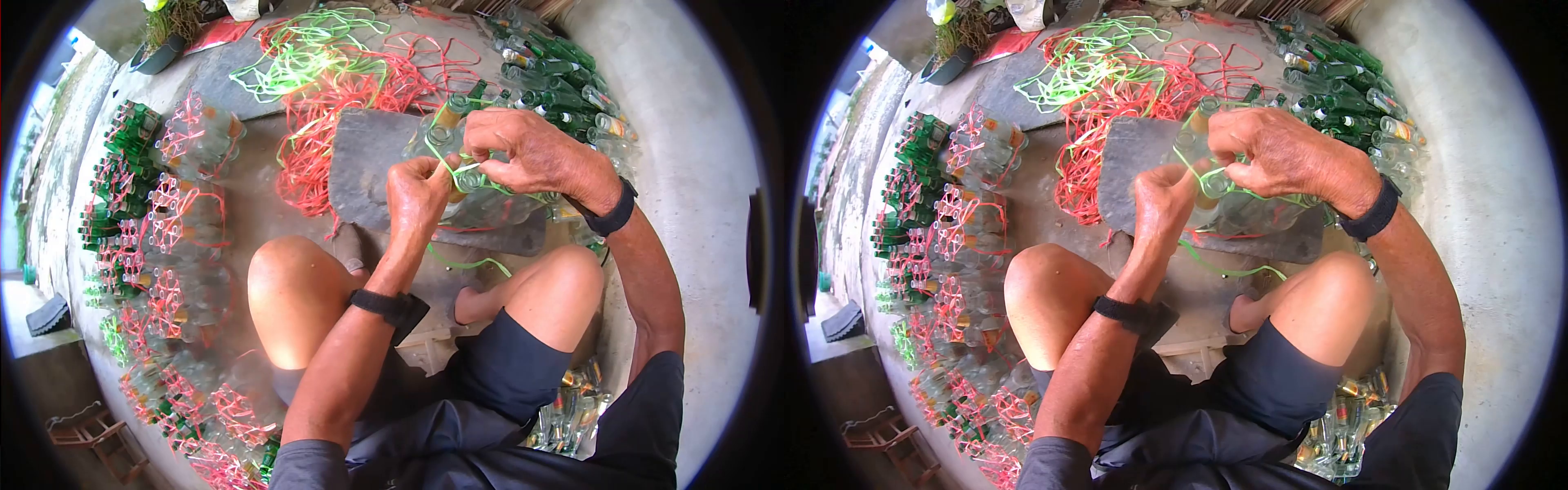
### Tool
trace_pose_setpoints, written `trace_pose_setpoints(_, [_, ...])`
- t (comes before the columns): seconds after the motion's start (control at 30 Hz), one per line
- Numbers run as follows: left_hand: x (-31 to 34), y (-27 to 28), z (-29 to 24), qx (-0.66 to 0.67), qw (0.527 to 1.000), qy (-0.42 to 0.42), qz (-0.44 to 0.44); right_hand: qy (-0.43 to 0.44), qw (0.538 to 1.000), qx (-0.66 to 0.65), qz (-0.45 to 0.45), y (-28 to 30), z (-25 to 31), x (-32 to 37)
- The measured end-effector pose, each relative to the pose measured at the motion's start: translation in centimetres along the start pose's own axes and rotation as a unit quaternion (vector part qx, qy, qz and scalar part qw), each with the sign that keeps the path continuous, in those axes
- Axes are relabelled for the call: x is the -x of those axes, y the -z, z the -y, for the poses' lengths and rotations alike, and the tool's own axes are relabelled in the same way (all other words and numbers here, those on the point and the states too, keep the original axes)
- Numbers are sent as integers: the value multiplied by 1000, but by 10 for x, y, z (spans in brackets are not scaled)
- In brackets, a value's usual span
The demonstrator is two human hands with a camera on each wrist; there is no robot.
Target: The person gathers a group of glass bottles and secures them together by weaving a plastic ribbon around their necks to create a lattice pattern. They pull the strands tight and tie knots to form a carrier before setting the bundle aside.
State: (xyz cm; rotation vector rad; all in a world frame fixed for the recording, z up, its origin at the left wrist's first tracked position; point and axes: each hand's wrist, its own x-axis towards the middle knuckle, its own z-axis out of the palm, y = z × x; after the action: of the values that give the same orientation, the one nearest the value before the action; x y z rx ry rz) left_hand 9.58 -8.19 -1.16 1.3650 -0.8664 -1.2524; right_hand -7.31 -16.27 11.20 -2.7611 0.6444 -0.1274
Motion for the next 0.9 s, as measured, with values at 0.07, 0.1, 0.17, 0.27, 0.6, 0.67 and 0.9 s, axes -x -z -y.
trace_pose_setpoints(0.07, [-2,0,4,-4,1000,-4,-2,-27,995,-92,-23,-2,0,2])
trace_pose_setpoints(0.1, [-2,0,4,-10,1000,-8,-4,-27,995,-92,-23,-1,0,3])
trace_pose_setpoints(0.17, [-3,0,6,-7,1000,-10,1,-53,993,-106,-13,2,2,5])
trace_pose_setpoints(0.27, [-4,1,8,3,1000,-15,13,-90,995,-50,-8,10,9,9])
trace_pose_setpoints(0.6, [-1,2,4,-31,998,-50,9,-77,994,70,-35,13,-4,20])
trace_pose_setpoints(0.67, [-2,2,5,-39,998,-49,9,-86,995,31,-46,10,-7,21])
trace_pose_setpoints(0.9, [-2,0,9,-50,997,-55,-4,-70,994,14,-83,2,-20,21])
